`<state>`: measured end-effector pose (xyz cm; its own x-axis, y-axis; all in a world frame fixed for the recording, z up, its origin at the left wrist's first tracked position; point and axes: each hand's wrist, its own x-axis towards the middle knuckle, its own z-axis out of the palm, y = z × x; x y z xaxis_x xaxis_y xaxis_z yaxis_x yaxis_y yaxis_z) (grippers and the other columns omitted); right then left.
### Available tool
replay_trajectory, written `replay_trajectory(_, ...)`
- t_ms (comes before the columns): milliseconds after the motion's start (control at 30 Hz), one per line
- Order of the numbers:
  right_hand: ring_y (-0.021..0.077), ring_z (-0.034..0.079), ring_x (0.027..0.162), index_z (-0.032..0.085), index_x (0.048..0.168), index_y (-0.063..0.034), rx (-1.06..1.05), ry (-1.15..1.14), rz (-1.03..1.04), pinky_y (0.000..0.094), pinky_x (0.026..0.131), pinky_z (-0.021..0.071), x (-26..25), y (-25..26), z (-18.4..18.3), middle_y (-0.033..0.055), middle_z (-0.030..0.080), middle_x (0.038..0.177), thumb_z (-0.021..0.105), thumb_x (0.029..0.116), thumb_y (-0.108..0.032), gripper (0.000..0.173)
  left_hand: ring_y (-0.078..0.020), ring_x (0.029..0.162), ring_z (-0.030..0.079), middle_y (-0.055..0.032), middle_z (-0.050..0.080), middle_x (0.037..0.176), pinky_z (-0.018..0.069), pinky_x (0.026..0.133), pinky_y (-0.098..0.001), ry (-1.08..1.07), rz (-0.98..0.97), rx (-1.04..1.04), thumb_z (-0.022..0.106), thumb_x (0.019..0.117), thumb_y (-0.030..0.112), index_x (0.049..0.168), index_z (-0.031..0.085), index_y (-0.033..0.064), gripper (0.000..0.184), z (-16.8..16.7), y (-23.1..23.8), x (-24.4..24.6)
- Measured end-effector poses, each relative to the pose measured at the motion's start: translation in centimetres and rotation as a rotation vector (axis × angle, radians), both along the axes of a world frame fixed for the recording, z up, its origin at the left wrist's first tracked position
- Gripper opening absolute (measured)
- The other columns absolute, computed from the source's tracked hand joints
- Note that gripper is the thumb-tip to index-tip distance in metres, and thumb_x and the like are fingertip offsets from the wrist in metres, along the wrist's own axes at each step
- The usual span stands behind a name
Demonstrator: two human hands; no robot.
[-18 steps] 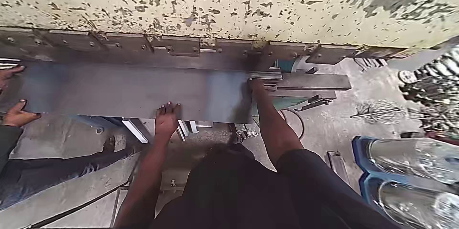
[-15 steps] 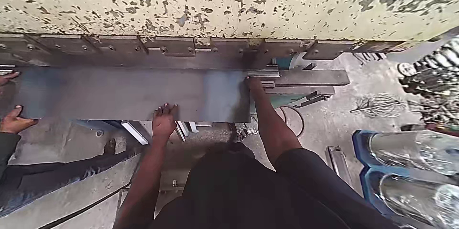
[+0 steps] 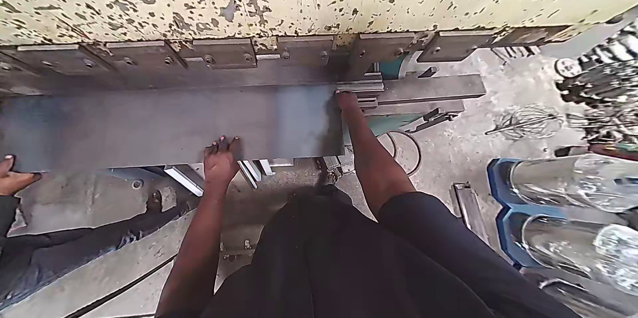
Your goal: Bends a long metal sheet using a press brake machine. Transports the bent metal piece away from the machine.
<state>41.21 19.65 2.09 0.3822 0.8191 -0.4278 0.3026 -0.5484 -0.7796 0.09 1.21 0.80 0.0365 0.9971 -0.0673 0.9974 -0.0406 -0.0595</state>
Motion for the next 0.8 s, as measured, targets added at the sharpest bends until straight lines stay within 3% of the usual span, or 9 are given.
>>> replay_trajectory(133,0.0357,0.063,0.114,0.066,0.126,-0.0027,0.047,0.046,0.029,0.0582,0.095,0.0513,0.0,-1.0,-0.9,0.0233,0.066,0.122,0.059,0.1025,-0.033,0.039,-0.0384,0.138,0.051,-0.0131,0.053,0.152,0.0385,0.111,-0.0608,0.004,0.017,-0.005,0.071,0.083,0.014,0.151,0.051,0.0274,0.072,0.2,-1.0,-0.1)
replay_trajectory(300,0.0286,0.061,0.118,0.064,0.133,-0.0061,0.101,0.173,0.016,0.0516,0.099,0.05,0.4,-2.6,-1.8,0.0186,0.064,0.129,0.055,0.1067,-0.031,0.038,-0.0361,0.141,0.048,-0.0127,0.051,0.154,0.0368,0.113,-0.0597,-0.005,0.014,0.004,0.069,0.0842,0.011,0.152,0.05,0.027,0.072,-1.1,-2.0,-0.3)
replay_trajectory(467,0.0268,0.064,0.111,0.069,0.126,-0.0096,0.115,0.18,-0.022,0.0516,0.094,0.0522,0.3,-2.5,-2.4,0.0156,0.068,0.121,0.057,0.1052,-0.031,0.032,-0.034,0.143,0.046,-0.0089,0.05,0.156,0.0349,0.116,-0.058,0.001,0.044,-0.008,0.071,0.0848,0.012,0.152,0.049,0.028,0.073,-1.2,-2.0,-0.2)
replay_trajectory(600,0.0338,0.062,0.12,0.061,0.136,-0.0035,0.046,0.057,0.09,0.056,0.102,0.0493,0.5,-4.6,-0.9,0.0214,0.065,0.13,0.053,0.1061,-0.045,0.051,-0.0381,0.142,0.047,-0.0146,0.054,0.151,0.0372,0.115,-0.0616,-0.136,0.005,0.044,0.077,0.083,0.007,0.147,0.056,0.019,0.069,-0.7,-2.9,0.5)
replay_trajectory(700,0.0279,0.063,0.114,0.058,0.136,-0.0001,0.098,0.033,0.19,0.0489,0.098,0.0525,-0.7,-4.4,-1.2,0.0203,0.064,0.127,0.05,0.1075,-0.04,0.05,-0.0366,0.146,0.043,-0.0136,0.051,0.154,0.0355,0.118,-0.0586,-0.189,0.064,0.058,0.077,0.0833,0.011,0.15,0.054,0.0242,0.072,-0.9,-3.0,-0.1)
replay_trajectory(800,0.0357,0.06,0.123,0.06,0.135,0.003,0.041,-0.098,0.193,0.0572,0.104,0.0478,-0.4,-4.3,-0.4,0.0257,0.062,0.133,0.048,0.1078,-0.043,0.054,-0.0389,0.147,0.04,-0.0185,0.046,0.157,0.0325,0.12,-0.0579,-0.211,0.088,0.011,0.066,0.0894,0.005,0.152,0.051,0.0268,0.068,-1.2,-2.2,0.2)
